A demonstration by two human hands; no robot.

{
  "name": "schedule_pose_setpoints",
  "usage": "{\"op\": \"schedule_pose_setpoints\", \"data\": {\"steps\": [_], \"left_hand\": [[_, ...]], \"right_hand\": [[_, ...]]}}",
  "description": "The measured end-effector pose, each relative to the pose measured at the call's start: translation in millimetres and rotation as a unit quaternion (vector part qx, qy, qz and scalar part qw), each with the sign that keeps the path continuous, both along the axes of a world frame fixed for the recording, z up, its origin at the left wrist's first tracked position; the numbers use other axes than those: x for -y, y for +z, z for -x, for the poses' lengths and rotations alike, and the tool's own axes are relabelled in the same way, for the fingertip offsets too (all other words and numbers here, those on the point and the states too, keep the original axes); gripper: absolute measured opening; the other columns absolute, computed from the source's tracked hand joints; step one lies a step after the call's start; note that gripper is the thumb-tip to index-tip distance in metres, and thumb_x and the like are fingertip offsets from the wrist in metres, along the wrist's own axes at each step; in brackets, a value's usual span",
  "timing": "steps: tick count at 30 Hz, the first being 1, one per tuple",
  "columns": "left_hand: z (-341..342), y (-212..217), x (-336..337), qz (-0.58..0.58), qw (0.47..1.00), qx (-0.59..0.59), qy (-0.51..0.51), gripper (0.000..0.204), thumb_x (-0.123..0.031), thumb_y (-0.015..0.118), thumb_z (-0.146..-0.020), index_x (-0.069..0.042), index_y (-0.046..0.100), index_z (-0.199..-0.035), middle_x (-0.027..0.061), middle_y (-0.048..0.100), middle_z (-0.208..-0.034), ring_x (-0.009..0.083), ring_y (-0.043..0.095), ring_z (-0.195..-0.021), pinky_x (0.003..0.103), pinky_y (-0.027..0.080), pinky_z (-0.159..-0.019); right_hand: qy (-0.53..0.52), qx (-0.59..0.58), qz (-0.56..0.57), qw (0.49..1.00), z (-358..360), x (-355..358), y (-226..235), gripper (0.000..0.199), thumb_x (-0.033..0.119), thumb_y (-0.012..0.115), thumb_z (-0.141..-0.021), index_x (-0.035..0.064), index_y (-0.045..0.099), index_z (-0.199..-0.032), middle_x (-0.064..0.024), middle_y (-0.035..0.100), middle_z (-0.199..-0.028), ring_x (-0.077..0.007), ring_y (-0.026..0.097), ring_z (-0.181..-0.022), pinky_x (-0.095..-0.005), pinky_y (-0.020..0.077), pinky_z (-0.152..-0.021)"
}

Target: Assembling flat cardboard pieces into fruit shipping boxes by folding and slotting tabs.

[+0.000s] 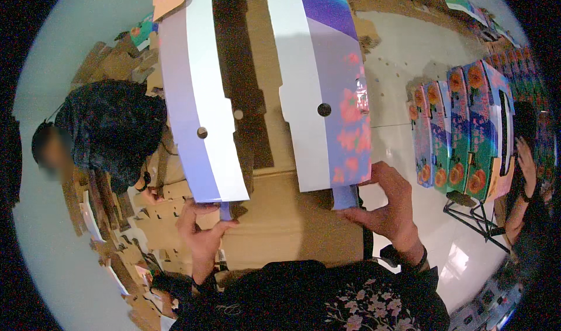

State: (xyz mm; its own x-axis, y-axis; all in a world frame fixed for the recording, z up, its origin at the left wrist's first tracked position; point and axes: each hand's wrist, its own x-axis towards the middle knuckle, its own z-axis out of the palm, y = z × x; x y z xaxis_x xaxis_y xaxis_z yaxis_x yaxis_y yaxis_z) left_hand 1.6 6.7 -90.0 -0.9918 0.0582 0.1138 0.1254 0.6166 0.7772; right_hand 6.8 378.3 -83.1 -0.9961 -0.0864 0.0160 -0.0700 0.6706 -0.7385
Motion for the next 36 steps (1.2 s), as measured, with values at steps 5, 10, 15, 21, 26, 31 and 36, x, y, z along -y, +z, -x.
{"op": "schedule_pose_setpoints", "data": {"steps": [5, 10, 15, 21, 26, 31, 36], "left_hand": [[32.1, 16.1, -6.1, -0.088, 0.995, 0.042, 0.012, 0.104, -0.026, 0.102, -0.056, 0.0, 0.047, -0.141, 0.006, 0.062, -0.081, 0.0192, 0.064, -0.08, 0.035, 0.053, -0.078], [80.8, 35.9, -7.3, 0.061, 0.971, 0.181, -0.141, 0.117, -0.036, 0.101, -0.056, 0.002, 0.038, -0.147, 0.0078, 0.065, -0.076, 0.0201, 0.066, -0.069, 0.035, 0.054, -0.069], [112.0, 56.4, -10.1, 0.102, 0.971, 0.16, -0.144, 0.095, -0.047, 0.097, -0.06, 0.002, 0.06, -0.132, 0.0102, 0.071, -0.07, 0.0235, 0.072, -0.066, 0.034, 0.055, -0.068], [130.1, 77.2, -22.3, 0.231, 0.958, 0.101, -0.139, 0.069, -0.055, 0.091, -0.066, -0.001, 0.073, -0.106, 0.0126, 0.073, -0.072, 0.0259, 0.074, -0.067, 0.036, 0.056, -0.066], [137.7, 72.7, -25.4, 0.246, 0.961, 0.096, -0.082, 0.041, -0.033, 0.079, -0.079, 0.003, 0.073, -0.096, 0.0224, 0.072, -0.077, 0.0401, 0.072, -0.074, 0.044, 0.056, -0.07], [122.3, 54.1, -10.4, 0.2, 0.972, 0.028, -0.119, 0.033, -0.024, 0.075, -0.079, 0.006, 0.069, -0.091, 0.0266, 0.069, -0.082, 0.0463, 0.068, -0.078, 0.048, 0.053, -0.071], [74.7, 49.5, 8.2, 0.16, 0.969, 0.062, -0.177, 0.042, -0.02, 0.081, -0.073, 0.004, 0.068, -0.105, 0.0249, 0.068, -0.092, 0.0432, 0.068, -0.089, 0.047, 0.054, -0.08]], "right_hand": [[-0.073, 0.045, 0.072, 0.994, 14.6, 10.3, 13.9, 0.1, 0.022, 0.1, -0.06, 0.0044, 0.045, -0.142, -0.0055, 0.066, -0.079, -0.0155, 0.065, -0.072, -0.0305, 0.0522, -0.074], [-0.043, 0.12, 0.116, 0.985, 49.2, 5.2, 18.8, 0.115, 0.016, 0.098, -0.062, 0.0036, 0.032, -0.156, -0.0047, 0.063, -0.067, -0.0123, 0.06, -0.058, -0.0297, 0.0509, -0.065], [-0.082, 0.218, 0.044, 0.972, 71.1, 4.1, 37.1, 0.09, 0.025, 0.097, -0.064, 0.0014, 0.052, -0.138, -0.0058, 0.066, -0.069, -0.013, 0.062, -0.06, -0.0306, 0.0513, -0.067], [-0.061, 0.106, -0.05, 0.991, 93.0, 5.8, 44.9, 0.072, 0.05, 0.091, -0.069, 0.0028, 0.066, -0.117, -0.0176, 0.073, -0.08, -0.0304, 0.071, -0.073, -0.0432, 0.0561, -0.072], [-0.031, 0.063, -0.168, 0.983, 108.3, -3.3, 40.0, 0.044, 0.026, 0.079, -0.08, -0.0035, 0.065, -0.109, -0.0208, 0.072, -0.082, -0.0309, 0.07, -0.073, -0.0417, 0.0543, -0.07], [-0.05, 0.047, -0.237, 0.969, 94.0, -2.7, 37.2, 0.026, 0.018, 0.067, -0.082, 0.0, 0.066, -0.101, -0.0243, 0.068, -0.078, -0.0453, 0.067, -0.076, -0.053, 0.0535, -0.071], [-0.013, 0.11, -0.077, 0.991, 34.4, -6.2, 32.8, 0.038, 0.016, 0.074, -0.078, 0.0005, 0.065, -0.112, -0.0188, 0.07, -0.077, -0.0373, 0.069, -0.072, -0.043, 0.0553, -0.071]]}}
